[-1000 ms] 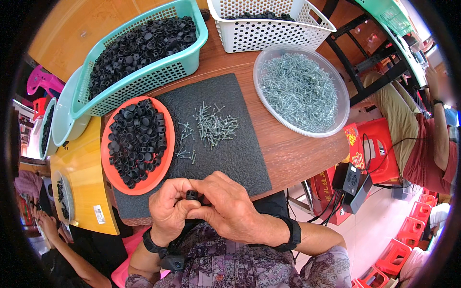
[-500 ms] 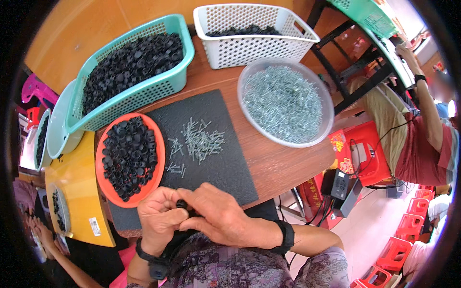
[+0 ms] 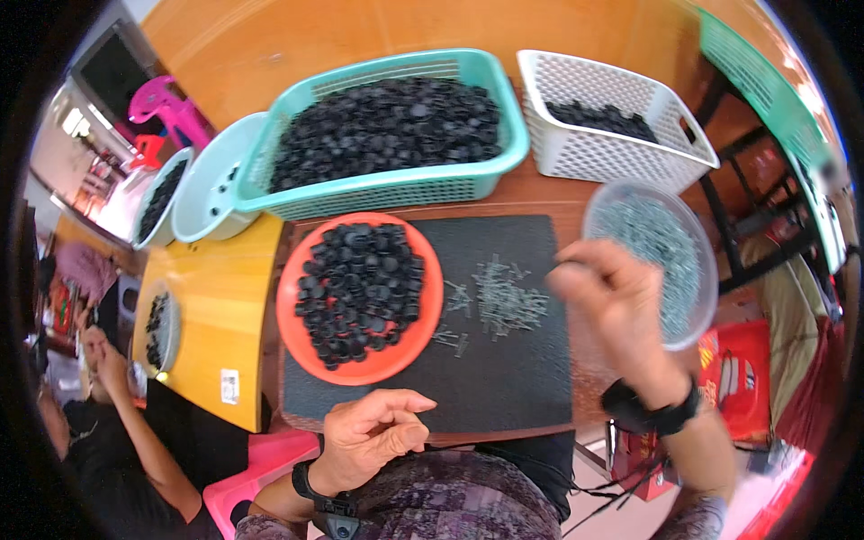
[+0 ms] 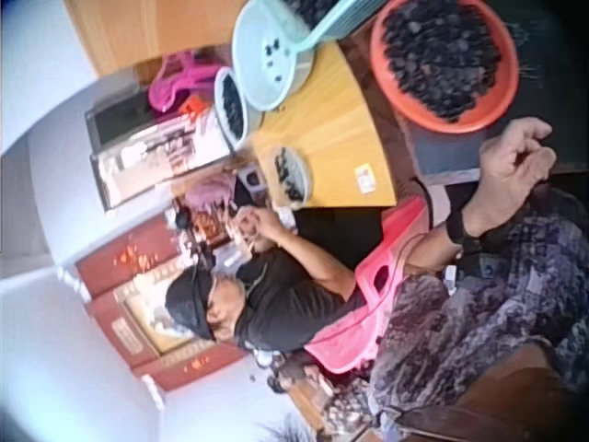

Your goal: Manually assemble small plastic components at a workshop table.

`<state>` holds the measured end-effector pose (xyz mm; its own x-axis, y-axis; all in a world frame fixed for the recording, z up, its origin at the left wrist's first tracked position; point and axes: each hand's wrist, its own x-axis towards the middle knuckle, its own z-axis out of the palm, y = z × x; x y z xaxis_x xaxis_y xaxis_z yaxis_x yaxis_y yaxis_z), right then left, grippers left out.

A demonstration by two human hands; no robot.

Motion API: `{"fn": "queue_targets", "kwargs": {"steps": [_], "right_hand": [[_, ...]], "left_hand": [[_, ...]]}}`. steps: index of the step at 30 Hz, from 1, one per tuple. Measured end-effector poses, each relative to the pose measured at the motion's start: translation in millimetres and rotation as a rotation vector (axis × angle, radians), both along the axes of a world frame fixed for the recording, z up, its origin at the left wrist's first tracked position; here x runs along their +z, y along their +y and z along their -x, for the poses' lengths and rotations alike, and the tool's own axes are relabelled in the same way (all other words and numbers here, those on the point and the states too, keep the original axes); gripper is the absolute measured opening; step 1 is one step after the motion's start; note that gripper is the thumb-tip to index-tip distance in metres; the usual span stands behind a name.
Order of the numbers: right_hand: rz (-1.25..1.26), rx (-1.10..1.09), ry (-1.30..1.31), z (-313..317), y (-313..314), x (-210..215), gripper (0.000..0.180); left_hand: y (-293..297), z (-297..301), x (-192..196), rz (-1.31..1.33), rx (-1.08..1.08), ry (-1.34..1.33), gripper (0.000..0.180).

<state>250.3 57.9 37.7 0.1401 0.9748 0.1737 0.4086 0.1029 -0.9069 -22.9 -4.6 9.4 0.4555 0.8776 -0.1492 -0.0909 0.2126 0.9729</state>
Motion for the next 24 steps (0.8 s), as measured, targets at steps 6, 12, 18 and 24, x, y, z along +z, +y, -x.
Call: {"fn": "queue_targets", "kwargs": {"steps": [6,12,18,24], "right_hand": [[-0.197,-0.116,-0.307,-62,98,31,0.014],[-0.389,-0.294,-0.782,-89,146,31,0.032],[-0.468,-0.073,-0.698,-48,88,16,0.030],[-0.381,0.064,-0.695,-8,25,11,0.018]], "left_hand": [[8,38,10,-0.347,0.482,0.362,0.022],[40,66,-6,-0.637,0.533,0.570,0.018],[65,67,8,-0.882,0.495,0.829,0.020],[76,57,4,-1.054,0.374,0.832,0.027]]}}
